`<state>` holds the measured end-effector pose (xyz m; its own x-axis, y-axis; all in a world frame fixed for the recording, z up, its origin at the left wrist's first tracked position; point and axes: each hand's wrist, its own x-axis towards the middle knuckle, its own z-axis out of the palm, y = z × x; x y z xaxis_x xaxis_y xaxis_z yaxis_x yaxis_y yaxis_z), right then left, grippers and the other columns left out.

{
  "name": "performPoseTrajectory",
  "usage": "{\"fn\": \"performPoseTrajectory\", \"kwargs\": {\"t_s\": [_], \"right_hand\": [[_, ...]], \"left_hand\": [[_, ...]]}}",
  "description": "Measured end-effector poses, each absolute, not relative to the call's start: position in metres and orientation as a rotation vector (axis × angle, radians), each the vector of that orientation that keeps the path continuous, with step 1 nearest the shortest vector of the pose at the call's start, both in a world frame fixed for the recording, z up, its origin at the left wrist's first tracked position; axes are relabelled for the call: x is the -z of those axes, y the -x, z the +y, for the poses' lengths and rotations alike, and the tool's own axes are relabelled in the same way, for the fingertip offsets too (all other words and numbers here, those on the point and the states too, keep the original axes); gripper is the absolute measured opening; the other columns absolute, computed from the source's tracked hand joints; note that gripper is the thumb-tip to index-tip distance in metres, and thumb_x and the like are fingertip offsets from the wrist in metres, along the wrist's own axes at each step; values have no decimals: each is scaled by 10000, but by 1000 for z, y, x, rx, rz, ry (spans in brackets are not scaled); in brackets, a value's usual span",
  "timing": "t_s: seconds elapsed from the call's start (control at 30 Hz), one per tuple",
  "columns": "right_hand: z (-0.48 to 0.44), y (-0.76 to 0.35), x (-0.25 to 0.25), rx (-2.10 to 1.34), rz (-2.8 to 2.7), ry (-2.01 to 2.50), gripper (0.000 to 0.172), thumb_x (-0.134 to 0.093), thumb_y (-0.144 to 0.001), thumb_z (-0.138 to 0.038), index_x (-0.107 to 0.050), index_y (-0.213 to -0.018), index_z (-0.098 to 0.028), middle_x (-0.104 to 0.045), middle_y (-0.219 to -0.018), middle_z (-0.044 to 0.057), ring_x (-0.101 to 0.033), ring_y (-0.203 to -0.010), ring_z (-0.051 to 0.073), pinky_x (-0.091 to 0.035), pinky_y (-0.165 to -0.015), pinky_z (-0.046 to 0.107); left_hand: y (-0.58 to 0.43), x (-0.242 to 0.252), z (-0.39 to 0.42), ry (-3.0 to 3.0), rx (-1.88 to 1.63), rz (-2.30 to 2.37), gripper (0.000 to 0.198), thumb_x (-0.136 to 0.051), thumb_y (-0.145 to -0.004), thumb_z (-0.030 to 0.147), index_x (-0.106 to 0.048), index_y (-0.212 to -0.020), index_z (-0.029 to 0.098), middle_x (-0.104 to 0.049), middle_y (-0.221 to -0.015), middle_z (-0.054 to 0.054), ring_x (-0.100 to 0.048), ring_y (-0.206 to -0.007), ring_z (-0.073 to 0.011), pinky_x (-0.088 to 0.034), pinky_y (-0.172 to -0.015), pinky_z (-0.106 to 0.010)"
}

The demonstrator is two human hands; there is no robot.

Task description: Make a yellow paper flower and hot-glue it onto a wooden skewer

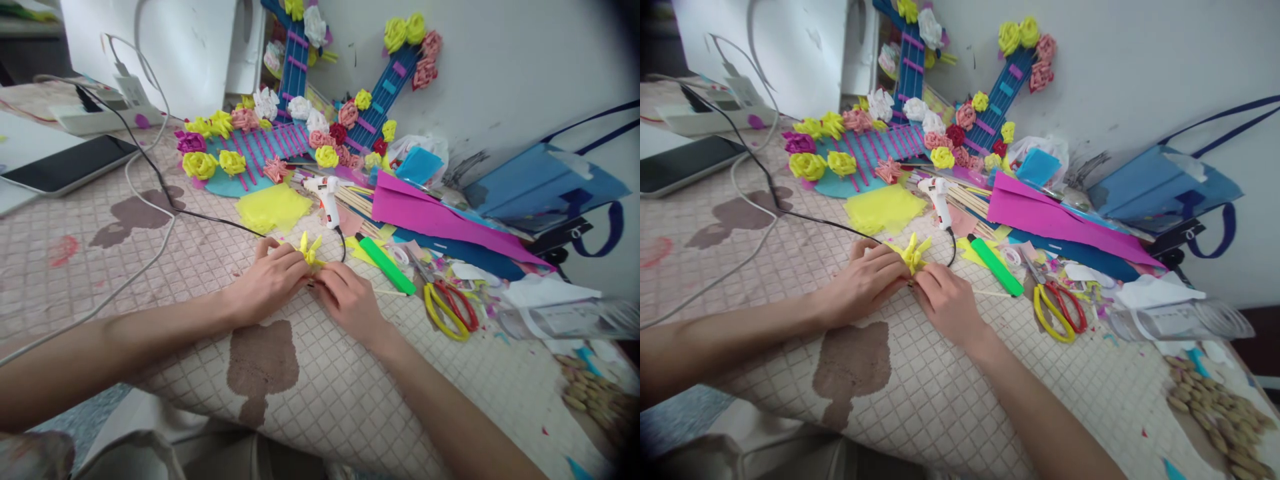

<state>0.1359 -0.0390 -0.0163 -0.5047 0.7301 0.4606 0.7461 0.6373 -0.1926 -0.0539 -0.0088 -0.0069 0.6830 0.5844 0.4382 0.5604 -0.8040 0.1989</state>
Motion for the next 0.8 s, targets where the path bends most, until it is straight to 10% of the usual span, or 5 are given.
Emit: {"fn": "performPoseTrajectory", "kwargs": {"t_s": [0.8], "right_hand": [[-35,-135,15,72,-2390,1161,185,-415,-912,-175,-593,-864,-156,-627,-901,79,-590,-794,166,-472,-664,270]], "left_hand": [[58,7,-7,-2734,-726,986,72,-499,-893,230,-559,-889,189,-598,-883,-21,-492,-904,-199,-282,-817,-371]]}}
